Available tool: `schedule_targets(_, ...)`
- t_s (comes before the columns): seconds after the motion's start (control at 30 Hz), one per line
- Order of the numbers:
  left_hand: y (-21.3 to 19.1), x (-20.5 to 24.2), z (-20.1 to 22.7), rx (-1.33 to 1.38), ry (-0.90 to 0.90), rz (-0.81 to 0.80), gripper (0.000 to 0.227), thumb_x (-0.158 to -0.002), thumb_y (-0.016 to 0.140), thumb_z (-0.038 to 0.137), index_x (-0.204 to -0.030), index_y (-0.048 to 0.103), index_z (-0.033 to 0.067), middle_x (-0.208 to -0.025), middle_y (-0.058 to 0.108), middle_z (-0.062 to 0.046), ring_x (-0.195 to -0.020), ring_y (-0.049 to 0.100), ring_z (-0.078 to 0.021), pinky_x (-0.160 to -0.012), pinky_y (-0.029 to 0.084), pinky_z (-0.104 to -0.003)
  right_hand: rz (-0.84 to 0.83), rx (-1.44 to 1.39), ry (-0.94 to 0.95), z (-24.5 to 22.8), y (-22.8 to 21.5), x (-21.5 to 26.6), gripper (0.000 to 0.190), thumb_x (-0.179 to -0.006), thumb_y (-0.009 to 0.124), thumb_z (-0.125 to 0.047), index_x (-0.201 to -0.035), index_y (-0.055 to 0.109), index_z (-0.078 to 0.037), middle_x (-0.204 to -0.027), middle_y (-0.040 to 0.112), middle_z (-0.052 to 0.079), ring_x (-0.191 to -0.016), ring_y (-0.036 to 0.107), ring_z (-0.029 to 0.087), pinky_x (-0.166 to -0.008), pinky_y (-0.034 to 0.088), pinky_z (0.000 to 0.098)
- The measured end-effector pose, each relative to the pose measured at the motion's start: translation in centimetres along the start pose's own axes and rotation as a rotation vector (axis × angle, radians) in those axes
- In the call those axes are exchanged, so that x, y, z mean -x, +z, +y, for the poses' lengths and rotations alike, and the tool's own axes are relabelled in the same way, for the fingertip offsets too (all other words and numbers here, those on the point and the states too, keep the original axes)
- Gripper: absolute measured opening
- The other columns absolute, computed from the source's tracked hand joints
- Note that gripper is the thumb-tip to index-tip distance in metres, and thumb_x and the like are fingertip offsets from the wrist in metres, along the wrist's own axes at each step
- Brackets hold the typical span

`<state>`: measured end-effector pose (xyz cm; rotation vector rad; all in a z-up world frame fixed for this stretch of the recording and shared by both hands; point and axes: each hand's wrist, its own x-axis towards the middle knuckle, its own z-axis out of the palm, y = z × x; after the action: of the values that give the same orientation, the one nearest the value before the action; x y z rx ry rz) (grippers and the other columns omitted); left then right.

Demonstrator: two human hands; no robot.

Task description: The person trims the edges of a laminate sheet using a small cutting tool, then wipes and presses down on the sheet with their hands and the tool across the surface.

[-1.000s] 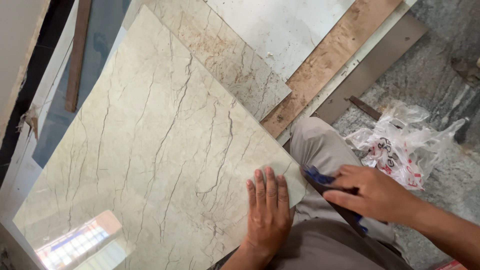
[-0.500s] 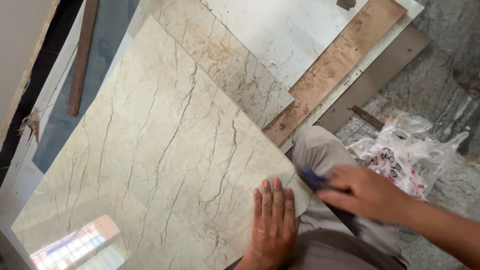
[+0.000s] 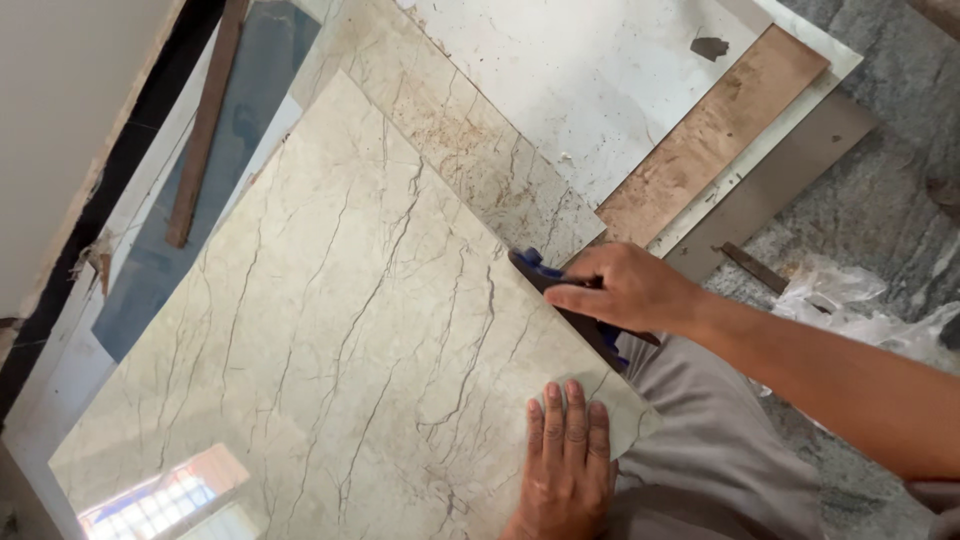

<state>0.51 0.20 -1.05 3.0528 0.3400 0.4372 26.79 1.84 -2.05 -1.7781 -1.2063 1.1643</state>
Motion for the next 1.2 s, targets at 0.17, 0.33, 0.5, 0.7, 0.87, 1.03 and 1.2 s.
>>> schedule_targets(0.17, 2.1, 2.4, 0.6, 0.006, -0.029, -0.073, 0.025, -0.108, 0.056, 0.009, -0.127, 0.064, -0.0072, -0.135, 0.062, -0.035, -0.132, 0.059, -0.0525, -0.106, 0.049, -0.067, -0.008, 0.013, -0.035, 1.3, 0.7, 8.4, 0.03, -0.081, 0.077, -0.035, -0.093, 0.084, -0.008, -0.082, 0.067, 0.01, -0.069, 0.065, 0.02, -0.061, 0.05, 0.0387)
schedule_targets(0.33, 7.9, 4.3, 1.6, -0.114, -0.067, 0.168, 0.016, -0.11, 0.059, 0.014, -0.121, 0.063, 0.0024, -0.125, 0.07, -0.025, -0.122, 0.066, -0.045, -0.098, 0.053, -0.064, 0.015, -0.127, -0.108, 4.2, 1.5, 8.4, 0.031, -0.088, 0.078, -0.037, -0.098, 0.085, -0.009, -0.09, 0.068, 0.004, -0.079, 0.065, 0.017, -0.063, 0.053, 0.032)
schedule_targets(0.5, 12.0, 4.8, 0.5, -0.336, 0.005, 0.424, 0.017, -0.112, 0.054, 0.024, -0.122, 0.058, 0.0096, -0.118, 0.074, -0.015, -0.113, 0.073, -0.0348, -0.093, 0.06, -0.055, 0.037, -0.042, -0.009, -0.5, -1.0, -9.7, 0.054, -0.086, 0.071, -0.052, -0.067, 0.072, -0.002, -0.049, 0.052, 0.003, -0.044, 0.044, 0.013, -0.044, 0.033, 0.0362)
schedule_targets(0.7, 6.7, -0.5, -11.2, 0.108, -0.12, 0.075, 0.047, -0.108, 0.055, 0.033, -0.138, 0.043, -0.001, -0.141, 0.05, -0.024, -0.132, 0.049, -0.0411, -0.108, 0.035, -0.058, 0.028, -0.016, -0.02, -0.3, -1.1, -11.3, 0.049, -0.084, 0.073, -0.051, -0.067, 0.073, -0.005, -0.048, 0.056, -0.001, -0.042, 0.045, 0.013, -0.041, 0.034, 0.0354)
schedule_targets(0.87, 2.3, -14.2, -31.5, -0.104, -0.482, 0.257, 0.074, -0.104, 0.055, 0.041, -0.152, 0.03, -0.0098, -0.16, 0.03, -0.031, -0.149, 0.028, -0.0463, -0.12, 0.015, -0.06, 0.072, 0.136, -0.358, 5.3, 0.1, -1.7, 0.038, -0.097, 0.077, -0.041, -0.093, 0.085, -0.005, -0.086, 0.075, 0.012, -0.102, 0.059, 0.03, -0.078, 0.043, 0.0452)
schedule_targets(1.03, 0.3, -21.6, -37.7, -0.03, -0.925, 0.088, 0.045, -0.105, 0.047, 0.041, -0.118, 0.061, 0.0004, -0.12, 0.065, -0.019, -0.12, 0.056, -0.0365, -0.111, 0.03, -0.057, 0.056, 0.022, -0.097, 3.6, -0.9, -8.0, 0.048, -0.079, 0.071, -0.049, -0.088, 0.084, -0.003, -0.073, 0.062, 0.009, -0.07, 0.06, 0.02, -0.059, 0.05, 0.0364)
schedule_targets(1.2, -0.1, -21.7, -37.0, -0.144, -0.852, 0.154, 0.041, -0.103, 0.05, 0.038, -0.093, 0.069, 0.0035, -0.099, 0.07, -0.018, -0.101, 0.06, -0.0368, -0.095, 0.037, -0.055, 0.025, -0.01, -0.083, -4.2, -3.4, -23.6, 0.053, -0.085, 0.067, -0.056, -0.068, 0.074, -0.006, -0.047, 0.054, 0.001, -0.035, 0.036, 0.009, -0.035, 0.023, 0.0307)
